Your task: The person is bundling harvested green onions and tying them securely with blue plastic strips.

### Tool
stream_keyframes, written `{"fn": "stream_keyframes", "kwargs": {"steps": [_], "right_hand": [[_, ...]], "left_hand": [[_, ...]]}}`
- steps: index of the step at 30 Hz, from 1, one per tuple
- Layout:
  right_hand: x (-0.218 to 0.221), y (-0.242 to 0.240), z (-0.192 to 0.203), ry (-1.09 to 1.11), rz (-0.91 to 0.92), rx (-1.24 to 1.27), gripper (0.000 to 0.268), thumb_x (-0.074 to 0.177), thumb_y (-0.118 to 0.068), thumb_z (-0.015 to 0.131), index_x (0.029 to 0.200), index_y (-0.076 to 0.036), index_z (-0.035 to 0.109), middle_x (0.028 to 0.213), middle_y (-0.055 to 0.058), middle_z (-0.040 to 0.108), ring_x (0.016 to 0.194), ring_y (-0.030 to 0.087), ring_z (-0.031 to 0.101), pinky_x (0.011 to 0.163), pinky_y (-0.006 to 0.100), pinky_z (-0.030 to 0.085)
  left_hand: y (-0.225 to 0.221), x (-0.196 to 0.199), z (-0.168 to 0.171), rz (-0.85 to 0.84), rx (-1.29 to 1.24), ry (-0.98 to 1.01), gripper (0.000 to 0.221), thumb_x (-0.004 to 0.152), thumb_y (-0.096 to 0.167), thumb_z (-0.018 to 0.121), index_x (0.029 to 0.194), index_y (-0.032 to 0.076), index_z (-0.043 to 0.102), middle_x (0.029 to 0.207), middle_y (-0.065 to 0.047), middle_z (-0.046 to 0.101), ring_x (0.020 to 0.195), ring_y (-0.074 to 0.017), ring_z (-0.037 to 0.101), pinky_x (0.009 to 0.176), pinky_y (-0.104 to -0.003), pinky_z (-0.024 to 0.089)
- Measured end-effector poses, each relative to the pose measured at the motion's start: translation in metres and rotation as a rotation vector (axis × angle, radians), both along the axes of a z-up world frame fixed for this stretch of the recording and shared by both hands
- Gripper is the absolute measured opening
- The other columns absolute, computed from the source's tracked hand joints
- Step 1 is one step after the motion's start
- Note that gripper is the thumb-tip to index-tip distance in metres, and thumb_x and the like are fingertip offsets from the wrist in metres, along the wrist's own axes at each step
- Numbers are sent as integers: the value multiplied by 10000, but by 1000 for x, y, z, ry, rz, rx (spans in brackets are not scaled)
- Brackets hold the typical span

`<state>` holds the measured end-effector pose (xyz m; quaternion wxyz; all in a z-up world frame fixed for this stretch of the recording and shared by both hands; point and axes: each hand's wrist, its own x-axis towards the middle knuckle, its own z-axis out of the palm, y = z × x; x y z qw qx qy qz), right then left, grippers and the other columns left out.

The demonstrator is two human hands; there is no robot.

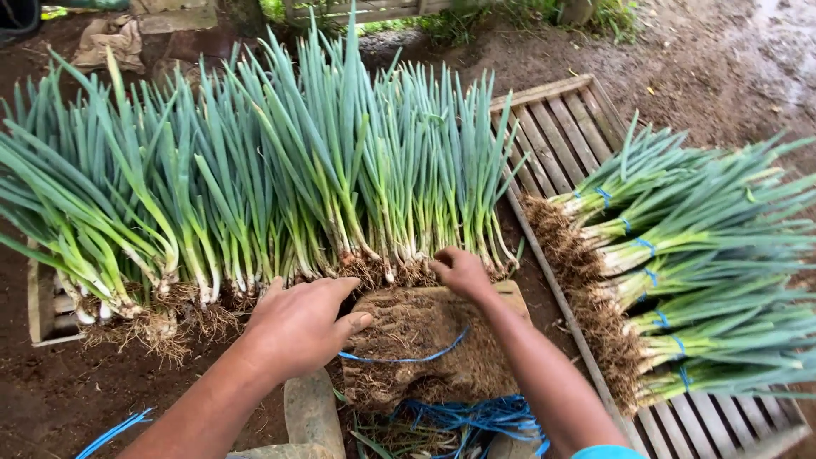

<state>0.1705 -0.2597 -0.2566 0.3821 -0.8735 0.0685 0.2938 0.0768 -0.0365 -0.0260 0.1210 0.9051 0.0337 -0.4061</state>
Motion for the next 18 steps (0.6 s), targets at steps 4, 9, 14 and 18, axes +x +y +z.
{"fn": "stream_keyframes", "kwargs": {"steps": [4, 9, 14, 18], "right_hand": [[25, 46, -36, -43, 63, -52, 693, 951, -445, 638, 1509, -97, 419, 1548, 130, 471, 1390, 264, 482, 1175, 482, 412], [32, 71, -54, 30, -44, -43, 770, 911, -380, 734, 1530, -77, 390, 1562, 141, 447, 876, 118, 666, 964, 373, 581], [46, 37, -30, 209, -206, 478, 485, 947, -173, 709, 1324, -10, 452, 1183, 152, 580, 653, 99, 575, 596, 211, 518], [43, 6, -47, 132, -276, 804, 369, 887, -53, 755, 1203, 52, 595, 880, 86, 535, 641, 121, 562, 540, 214, 462]], "left_hand": [[-3, 13, 2, 34, -24, -25, 694, 978, 543, 560, 1562, 285, 289, 1628, 36, 338, 1523, -182, 319, 1315, -585, 53], [-1, 19, -3, -16, 4, 28, 713, 994, 582, 536, 1575, 272, 265, 1636, 23, 317, 1540, -194, 284, 1315, -588, 17], [4, 18, -4, -9, -17, 3, 730, 981, 592, 566, 1579, 282, 284, 1637, 40, 330, 1531, -180, 297, 1307, -574, 43], [-3, 4, 18, 33, -133, -45, 596, 1026, 355, 561, 1545, 122, 381, 1539, -99, 498, 1488, -261, 388, 1277, -599, 43]]}}
